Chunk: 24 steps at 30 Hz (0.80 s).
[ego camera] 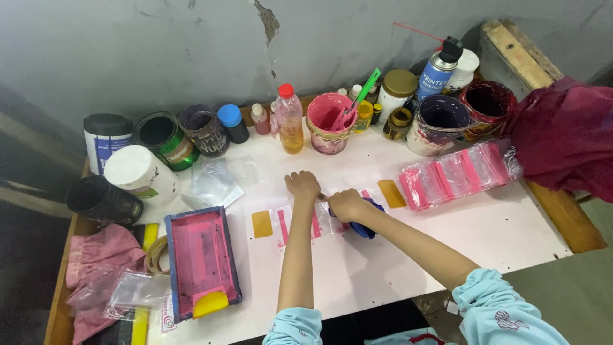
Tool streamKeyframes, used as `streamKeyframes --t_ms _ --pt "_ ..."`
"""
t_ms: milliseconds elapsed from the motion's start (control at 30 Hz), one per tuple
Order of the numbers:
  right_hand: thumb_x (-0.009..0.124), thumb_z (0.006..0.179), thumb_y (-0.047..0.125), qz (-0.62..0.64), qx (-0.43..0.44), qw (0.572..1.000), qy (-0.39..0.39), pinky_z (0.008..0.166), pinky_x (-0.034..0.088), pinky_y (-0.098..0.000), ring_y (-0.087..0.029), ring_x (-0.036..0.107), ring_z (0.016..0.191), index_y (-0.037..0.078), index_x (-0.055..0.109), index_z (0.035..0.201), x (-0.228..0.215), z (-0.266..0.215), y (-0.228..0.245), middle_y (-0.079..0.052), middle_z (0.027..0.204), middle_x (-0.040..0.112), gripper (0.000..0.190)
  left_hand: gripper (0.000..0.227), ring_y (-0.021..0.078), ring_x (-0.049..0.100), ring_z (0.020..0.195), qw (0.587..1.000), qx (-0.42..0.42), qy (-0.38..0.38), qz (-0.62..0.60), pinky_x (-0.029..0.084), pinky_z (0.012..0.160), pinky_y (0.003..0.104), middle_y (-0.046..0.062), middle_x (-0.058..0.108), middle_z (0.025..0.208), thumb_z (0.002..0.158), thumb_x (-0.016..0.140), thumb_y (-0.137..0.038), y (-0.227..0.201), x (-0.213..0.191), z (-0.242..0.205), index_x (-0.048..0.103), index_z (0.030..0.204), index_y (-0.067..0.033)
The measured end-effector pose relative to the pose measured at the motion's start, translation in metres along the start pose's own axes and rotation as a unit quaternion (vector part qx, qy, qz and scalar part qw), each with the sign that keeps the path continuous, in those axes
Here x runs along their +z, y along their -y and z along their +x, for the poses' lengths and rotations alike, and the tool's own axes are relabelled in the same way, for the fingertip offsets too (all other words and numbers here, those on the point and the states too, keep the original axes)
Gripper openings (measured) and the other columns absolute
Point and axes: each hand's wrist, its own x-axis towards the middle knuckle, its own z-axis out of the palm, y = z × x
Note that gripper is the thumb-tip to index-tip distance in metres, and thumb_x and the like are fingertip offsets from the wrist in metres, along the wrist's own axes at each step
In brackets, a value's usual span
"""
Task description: The person wipes a clear plastic sheet with pink stripes using a blue cloth. They then pick up a pink ink-filled squeegee and rub it back and forth inside a rectangular tray.
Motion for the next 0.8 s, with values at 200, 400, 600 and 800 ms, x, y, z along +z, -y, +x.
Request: streamKeyframes --t_ms 200,400,600,800 --pt "0.067 0.091 0.015 -0.027 -0.021 0.999 0.026 0.089 0.055 -0.0545 -0.039 0.071 0.108 0.006 0.074 0.116 0.001 -0.004 0.007 -0.017 0.111 0.075 0.027 0.061 0.0279 0.056 0.129 1.0 -0.011 0.001 -0.012 0.029 0.104 0.042 0.003 0.071 0.13 0.069 0.092 -0.025 -0.005 -0.032 -0.044 0.071 0.125 -0.0156" --pt "0.066 0.092 0.017 -0.01 -0.024 0.999 0.042 0.09 0.055 -0.0554 -0.038 0.071 0.108 0.007 0.073 0.118 0.021 0.005 0.008 -0.018 0.113 0.075 0.029 0.043 0.026 0.055 0.134 0.999 -0.021 0.001 -0.024 0.029 0.107 0.04 0.002 0.069 0.135 0.089 0.075 -0.025 -0.009 -0.066 -0.091 0.069 0.13 -0.0145" --pt "0.071 0.089 0.022 -0.012 -0.025 0.997 0.065 0.089 0.055 -0.0543 -0.036 0.07 0.109 0.01 0.073 0.118 0.033 0.006 0.006 -0.015 0.113 0.075 0.032 0.059 0.0283 0.053 0.134 0.999 -0.016 0.011 -0.03 0.03 0.107 0.04 0.004 0.068 0.137 0.079 0.086 -0.027 -0.006 -0.045 -0.064 0.067 0.133 -0.0135" --pt "0.08 0.078 0.029 0.037 -0.059 0.988 0.14 0.092 0.055 -0.0539 -0.034 0.07 0.11 0.025 0.078 0.108 0.008 -0.03 -0.001 -0.006 0.109 0.077 0.03 0.072 0.0294 0.049 0.139 0.999 -0.014 0.038 -0.035 0.029 0.111 0.042 0.006 0.062 0.145 0.079 0.087 -0.037 -0.003 -0.04 -0.057 0.061 0.141 -0.011"
